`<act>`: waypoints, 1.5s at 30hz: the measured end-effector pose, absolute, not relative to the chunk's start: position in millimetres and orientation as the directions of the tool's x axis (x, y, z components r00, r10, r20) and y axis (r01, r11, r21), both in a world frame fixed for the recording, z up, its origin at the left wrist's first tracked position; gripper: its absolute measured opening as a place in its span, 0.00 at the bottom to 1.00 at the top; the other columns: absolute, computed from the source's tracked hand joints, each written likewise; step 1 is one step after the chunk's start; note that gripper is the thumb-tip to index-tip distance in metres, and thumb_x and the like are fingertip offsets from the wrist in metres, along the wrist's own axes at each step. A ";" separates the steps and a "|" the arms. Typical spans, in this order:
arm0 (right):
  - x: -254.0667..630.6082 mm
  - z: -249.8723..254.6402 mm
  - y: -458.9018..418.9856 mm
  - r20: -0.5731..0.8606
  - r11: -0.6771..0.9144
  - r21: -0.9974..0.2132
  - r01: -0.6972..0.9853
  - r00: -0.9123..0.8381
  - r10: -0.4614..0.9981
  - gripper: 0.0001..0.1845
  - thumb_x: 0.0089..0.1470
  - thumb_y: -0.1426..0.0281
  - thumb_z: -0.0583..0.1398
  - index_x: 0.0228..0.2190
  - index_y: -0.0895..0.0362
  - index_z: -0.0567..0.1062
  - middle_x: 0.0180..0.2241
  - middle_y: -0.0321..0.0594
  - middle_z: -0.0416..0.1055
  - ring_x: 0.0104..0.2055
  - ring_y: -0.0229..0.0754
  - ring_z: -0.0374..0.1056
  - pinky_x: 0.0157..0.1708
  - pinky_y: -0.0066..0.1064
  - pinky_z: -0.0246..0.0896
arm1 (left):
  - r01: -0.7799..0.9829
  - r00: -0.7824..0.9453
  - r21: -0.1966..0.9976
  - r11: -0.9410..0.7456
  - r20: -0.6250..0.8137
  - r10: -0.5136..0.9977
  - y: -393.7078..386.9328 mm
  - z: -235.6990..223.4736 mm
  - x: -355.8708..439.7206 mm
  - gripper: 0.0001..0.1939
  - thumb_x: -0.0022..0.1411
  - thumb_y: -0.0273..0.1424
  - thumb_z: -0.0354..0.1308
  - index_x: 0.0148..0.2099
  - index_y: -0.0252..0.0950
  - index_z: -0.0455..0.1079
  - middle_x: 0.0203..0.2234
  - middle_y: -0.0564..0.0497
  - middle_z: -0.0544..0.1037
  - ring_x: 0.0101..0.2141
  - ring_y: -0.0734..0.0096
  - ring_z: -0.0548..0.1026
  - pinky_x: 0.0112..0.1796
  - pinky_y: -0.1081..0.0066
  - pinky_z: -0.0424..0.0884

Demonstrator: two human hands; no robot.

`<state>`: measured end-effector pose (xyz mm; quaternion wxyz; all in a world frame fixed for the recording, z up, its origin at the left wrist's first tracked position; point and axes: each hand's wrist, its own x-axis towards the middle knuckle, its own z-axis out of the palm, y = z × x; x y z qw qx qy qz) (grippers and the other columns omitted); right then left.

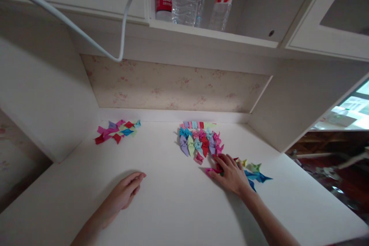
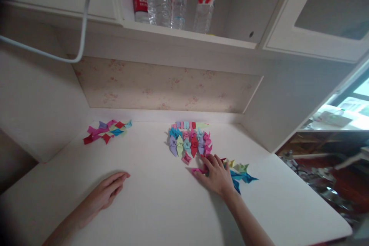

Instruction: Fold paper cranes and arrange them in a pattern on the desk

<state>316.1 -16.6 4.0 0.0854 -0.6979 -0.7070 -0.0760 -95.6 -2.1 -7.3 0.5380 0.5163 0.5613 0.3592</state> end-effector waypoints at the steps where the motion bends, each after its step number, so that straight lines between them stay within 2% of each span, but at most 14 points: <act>1: 317.9 3.8 -13.8 0.198 0.011 -0.016 1.000 -0.007 0.980 0.36 0.51 0.42 0.49 0.56 0.45 0.65 0.57 0.45 0.60 0.60 0.61 0.50 0.55 0.62 0.39 | 0.161 0.130 0.955 0.247 -0.269 0.954 -2.7 -5.8 -95.4 0.22 0.54 0.49 0.56 0.44 0.39 0.71 0.25 0.52 0.69 0.25 0.75 0.66 0.21 0.78 0.58; 5: 315.3 4.1 -12.5 0.131 0.009 -0.016 1.000 -0.007 0.991 0.37 0.49 0.40 0.49 0.56 0.42 0.64 0.59 0.46 0.57 0.61 0.65 0.48 0.51 0.66 0.42 | 0.117 0.184 0.934 0.339 -0.355 0.916 -3.9 1.3 -95.1 0.24 0.53 0.50 0.56 0.45 0.39 0.68 0.24 0.55 0.67 0.21 0.78 0.63 0.18 0.80 0.50; 9: 301.1 3.7 -23.4 0.185 0.089 -0.006 0.996 -0.086 0.979 0.36 0.50 0.42 0.51 0.55 0.45 0.65 0.55 0.48 0.61 0.57 0.60 0.56 0.51 0.57 0.51 | 0.165 0.231 0.931 0.326 -0.357 0.905 -3.9 4.6 -94.9 0.24 0.55 0.50 0.54 0.46 0.38 0.66 0.21 0.58 0.64 0.15 0.83 0.53 0.15 0.80 0.43; 13: 286.3 3.4 -36.9 0.280 0.149 0.021 0.989 -0.149 0.948 0.28 0.56 0.50 0.52 0.53 0.50 0.68 0.50 0.48 0.66 0.52 0.55 0.62 0.47 0.45 0.59 | 0.169 0.251 0.948 0.270 -0.306 0.918 -3.9 2.4 -95.8 0.22 0.57 0.48 0.52 0.45 0.37 0.65 0.21 0.59 0.63 0.14 0.83 0.53 0.14 0.80 0.46; 17: 276.6 4.4 -43.7 0.318 0.214 0.055 0.975 -0.220 0.922 0.21 0.59 0.58 0.51 0.50 0.53 0.70 0.46 0.47 0.69 0.47 0.50 0.65 0.42 0.37 0.63 | 0.176 0.263 0.956 0.234 -0.275 0.925 -3.4 -1.6 -96.4 0.21 0.58 0.48 0.51 0.44 0.36 0.65 0.22 0.58 0.63 0.14 0.83 0.54 0.13 0.80 0.47; 23: 264.5 9.4 -34.9 0.367 0.227 0.073 0.971 -0.237 0.899 0.18 0.59 0.59 0.51 0.43 0.55 0.73 0.44 0.47 0.71 0.44 0.48 0.66 0.37 0.32 0.63 | 0.198 0.259 0.961 0.193 -0.241 0.935 -5.5 1.6 -94.1 0.20 0.59 0.48 0.50 0.41 0.35 0.65 0.20 0.60 0.60 0.14 0.82 0.54 0.13 0.80 0.50; 29: 236.0 23.2 -14.3 0.302 0.274 0.031 0.961 -0.271 0.914 0.20 0.59 0.59 0.51 0.46 0.56 0.71 0.42 0.48 0.72 0.43 0.49 0.66 0.38 0.34 0.62 | 0.248 0.248 0.952 0.179 -0.241 0.938 -6.2 3.1 -92.1 0.20 0.59 0.48 0.50 0.39 0.35 0.66 0.20 0.60 0.59 0.14 0.82 0.56 0.12 0.81 0.52; 32: 211.2 30.8 -0.3 0.317 0.333 -0.011 0.943 -0.313 0.895 0.20 0.59 0.59 0.51 0.47 0.57 0.71 0.42 0.49 0.72 0.44 0.49 0.66 0.41 0.34 0.60 | 0.257 0.263 0.954 0.156 -0.224 0.938 -3.9 -2.0 -92.9 0.20 0.60 0.47 0.48 0.39 0.35 0.66 0.20 0.60 0.60 0.14 0.82 0.56 0.11 0.81 0.52; 36: 166.5 39.6 26.2 0.337 0.343 -0.115 0.932 -0.288 0.896 0.19 0.59 0.57 0.50 0.43 0.56 0.72 0.38 0.47 0.73 0.43 0.49 0.67 0.40 0.33 0.58 | 0.256 0.279 0.956 0.143 -0.215 0.936 -0.8 -7.9 -94.5 0.20 0.61 0.47 0.47 0.39 0.35 0.66 0.20 0.59 0.60 0.12 0.83 0.57 0.10 0.81 0.52; 38: 142.8 40.3 45.3 0.309 0.304 -0.227 0.925 -0.227 0.923 0.18 0.58 0.56 0.51 0.39 0.55 0.73 0.36 0.46 0.73 0.40 0.48 0.68 0.38 0.32 0.57 | 0.247 0.290 0.959 0.136 -0.207 0.934 0.0 -9.1 -95.0 0.19 0.61 0.47 0.47 0.39 0.35 0.66 0.20 0.60 0.60 0.12 0.84 0.57 0.10 0.81 0.51; 40: 121.2 37.7 68.1 0.200 0.197 -0.432 0.880 -0.120 0.972 0.18 0.56 0.54 0.54 0.33 0.56 0.73 0.34 0.45 0.73 0.38 0.47 0.68 0.37 0.32 0.57 | 0.234 0.295 0.962 0.140 -0.208 0.932 0.3 -9.7 -95.0 0.19 0.61 0.47 0.47 0.39 0.35 0.66 0.20 0.60 0.60 0.11 0.85 0.57 0.10 0.81 0.51; 42: 102.9 32.4 91.6 0.009 0.028 -0.648 0.761 -0.030 1.000 0.19 0.53 0.53 0.57 0.29 0.56 0.73 0.30 0.44 0.73 0.34 0.45 0.68 0.35 0.32 0.57 | 0.221 0.292 0.962 0.161 -0.222 0.930 0.5 -9.8 -94.8 0.19 0.61 0.47 0.47 0.39 0.35 0.65 0.21 0.60 0.60 0.11 0.84 0.57 0.10 0.80 0.51; 45: 79.7 23.1 120.4 -0.146 -0.100 -0.769 0.631 -0.021 0.989 0.21 0.52 0.51 0.56 0.29 0.57 0.72 0.25 0.41 0.71 0.27 0.41 0.67 0.28 0.30 0.59 | 0.208 0.284 0.959 0.191 -0.246 0.927 0.8 -9.5 -94.4 0.20 0.60 0.47 0.48 0.40 0.35 0.65 0.21 0.60 0.60 0.11 0.84 0.57 0.09 0.80 0.50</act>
